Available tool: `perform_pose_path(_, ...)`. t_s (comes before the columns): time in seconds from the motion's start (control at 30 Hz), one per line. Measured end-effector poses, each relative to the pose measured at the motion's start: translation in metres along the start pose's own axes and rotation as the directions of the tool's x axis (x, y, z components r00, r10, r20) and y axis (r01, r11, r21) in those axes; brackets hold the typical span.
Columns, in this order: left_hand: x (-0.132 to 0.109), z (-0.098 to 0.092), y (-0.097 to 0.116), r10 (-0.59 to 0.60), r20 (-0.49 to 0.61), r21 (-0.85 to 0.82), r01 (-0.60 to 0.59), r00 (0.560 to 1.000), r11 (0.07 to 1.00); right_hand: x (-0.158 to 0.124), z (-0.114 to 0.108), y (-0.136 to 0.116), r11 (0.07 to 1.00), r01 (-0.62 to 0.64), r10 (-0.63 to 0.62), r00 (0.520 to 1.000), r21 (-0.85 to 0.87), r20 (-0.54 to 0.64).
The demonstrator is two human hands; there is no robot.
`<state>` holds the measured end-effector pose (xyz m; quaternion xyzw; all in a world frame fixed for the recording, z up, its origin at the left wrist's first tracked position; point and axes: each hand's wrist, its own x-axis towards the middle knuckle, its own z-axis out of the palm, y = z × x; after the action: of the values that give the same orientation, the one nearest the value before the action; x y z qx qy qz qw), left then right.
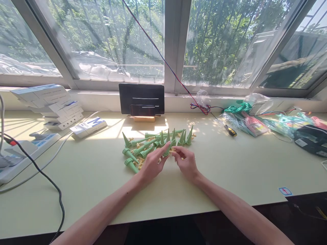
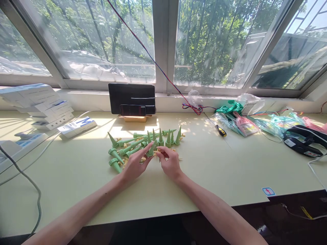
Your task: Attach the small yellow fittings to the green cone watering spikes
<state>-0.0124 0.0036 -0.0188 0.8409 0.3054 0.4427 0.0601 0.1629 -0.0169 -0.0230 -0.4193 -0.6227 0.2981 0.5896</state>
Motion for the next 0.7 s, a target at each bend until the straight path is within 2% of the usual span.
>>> perform_pose_path(0.17,-0.0007,0.0004,-0.0006,0.009,0.022,0.015,-0.009,1.0,1.0,0.0001,0.0001,0.001,0.99,-0.101,0.095,0.993,0.102,0.064)
perform_pose_path(0.33,-0.0067,0.0014,-0.0015,-0.1,0.078,0.035,0.098,0.992,0.995,-0.0003,-0.0002,0.0017,0.999,-0.011,0.01,0.999,0.033,0.038)
perform_pose_path(0.47,-0.0079,0.0005,-0.0012,-0.137,0.099,0.033,0.134,0.986,0.99,-0.0007,-0.0008,-0.0001,0.999,0.045,-0.044,0.998,-0.026,0.035)
perform_pose_path(0.7,-0.0037,0.0004,-0.0016,-0.068,0.077,-0.008,0.069,0.995,0.998,-0.001,0.0013,0.0017,0.998,-0.05,0.048,0.997,0.047,0.053)
